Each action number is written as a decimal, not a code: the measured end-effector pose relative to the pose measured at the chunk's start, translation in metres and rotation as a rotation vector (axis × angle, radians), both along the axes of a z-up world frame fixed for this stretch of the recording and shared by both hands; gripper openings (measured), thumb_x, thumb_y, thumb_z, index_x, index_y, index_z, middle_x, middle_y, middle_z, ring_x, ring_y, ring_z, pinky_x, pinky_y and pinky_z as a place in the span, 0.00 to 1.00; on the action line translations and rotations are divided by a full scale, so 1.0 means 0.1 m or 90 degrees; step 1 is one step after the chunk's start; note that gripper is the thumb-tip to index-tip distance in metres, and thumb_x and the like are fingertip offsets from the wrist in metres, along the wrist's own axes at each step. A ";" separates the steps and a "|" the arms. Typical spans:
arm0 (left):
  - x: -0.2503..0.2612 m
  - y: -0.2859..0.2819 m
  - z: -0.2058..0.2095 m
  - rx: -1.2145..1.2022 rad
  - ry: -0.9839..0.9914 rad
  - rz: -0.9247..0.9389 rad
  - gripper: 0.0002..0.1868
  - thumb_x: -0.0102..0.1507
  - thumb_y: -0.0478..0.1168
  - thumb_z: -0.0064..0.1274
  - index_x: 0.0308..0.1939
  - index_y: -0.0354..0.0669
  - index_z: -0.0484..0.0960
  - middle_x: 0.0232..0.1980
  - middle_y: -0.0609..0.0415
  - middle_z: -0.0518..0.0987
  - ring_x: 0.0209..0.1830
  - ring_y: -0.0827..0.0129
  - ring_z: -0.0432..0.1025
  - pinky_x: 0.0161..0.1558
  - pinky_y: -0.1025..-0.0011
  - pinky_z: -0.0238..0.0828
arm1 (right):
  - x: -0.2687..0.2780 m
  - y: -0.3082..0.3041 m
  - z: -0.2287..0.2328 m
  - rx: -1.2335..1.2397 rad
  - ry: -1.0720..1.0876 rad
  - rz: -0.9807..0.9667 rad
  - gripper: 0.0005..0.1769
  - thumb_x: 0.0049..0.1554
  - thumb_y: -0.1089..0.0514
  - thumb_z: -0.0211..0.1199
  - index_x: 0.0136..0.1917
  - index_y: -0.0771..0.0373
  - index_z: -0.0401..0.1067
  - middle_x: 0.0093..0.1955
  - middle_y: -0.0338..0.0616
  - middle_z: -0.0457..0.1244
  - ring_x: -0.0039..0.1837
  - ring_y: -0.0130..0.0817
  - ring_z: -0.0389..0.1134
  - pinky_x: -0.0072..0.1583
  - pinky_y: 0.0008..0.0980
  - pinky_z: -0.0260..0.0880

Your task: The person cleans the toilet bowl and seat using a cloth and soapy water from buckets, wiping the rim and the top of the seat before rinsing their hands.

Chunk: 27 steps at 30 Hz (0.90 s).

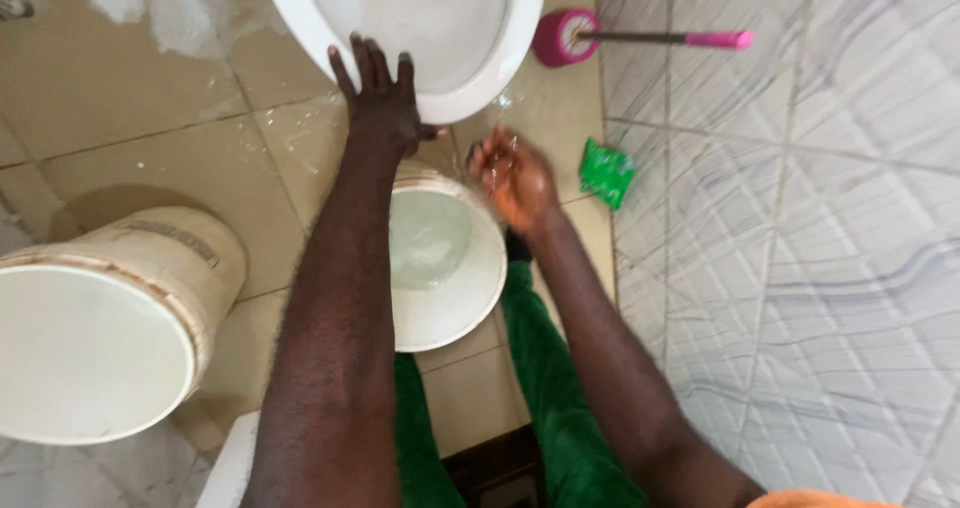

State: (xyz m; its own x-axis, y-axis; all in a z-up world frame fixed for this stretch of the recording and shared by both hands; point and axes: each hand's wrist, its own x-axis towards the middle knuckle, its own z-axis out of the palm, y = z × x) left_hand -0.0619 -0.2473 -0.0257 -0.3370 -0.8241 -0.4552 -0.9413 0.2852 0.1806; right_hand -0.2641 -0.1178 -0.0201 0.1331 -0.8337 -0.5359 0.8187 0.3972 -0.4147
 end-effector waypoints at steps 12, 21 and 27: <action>-0.03 0.03 0.14 -0.013 0.005 0.015 0.69 0.47 0.79 0.59 0.79 0.42 0.52 0.81 0.25 0.42 0.82 0.37 0.21 0.66 0.32 0.01 | 0.01 -0.50 0.34 -0.354 0.562 -0.170 0.30 0.72 0.44 0.40 0.66 0.70 0.72 0.57 0.43 0.65 0.60 0.30 0.66 0.67 0.30 0.70; 0.17 1.26 0.16 -0.222 0.285 0.155 0.40 0.66 0.51 0.58 0.75 0.33 0.62 0.79 0.31 0.57 0.80 0.39 0.48 0.76 0.42 0.47 | 0.85 1.19 -0.41 -0.115 0.606 0.210 0.09 0.67 0.61 0.58 0.55 0.68 0.74 0.50 0.44 0.69 0.51 0.31 0.71 0.52 0.32 0.75; 0.34 2.82 -0.54 -0.024 0.516 0.622 0.14 0.68 0.41 0.56 0.53 0.36 0.79 0.54 0.41 0.79 0.55 0.53 0.75 0.59 0.55 0.73 | 0.94 1.36 -1.59 -0.010 0.652 0.273 0.11 0.64 0.60 0.56 0.51 0.68 0.77 0.50 0.46 0.71 0.47 0.29 0.71 0.49 0.31 0.75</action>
State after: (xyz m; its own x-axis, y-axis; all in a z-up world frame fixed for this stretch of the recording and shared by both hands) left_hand -0.0282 0.0346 -0.0795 0.2456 -0.8939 -0.3749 -0.3854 -0.4449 0.8084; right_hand -0.1702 0.0185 -0.1788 -0.0880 -0.8322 -0.5474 -0.1184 0.5543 -0.8238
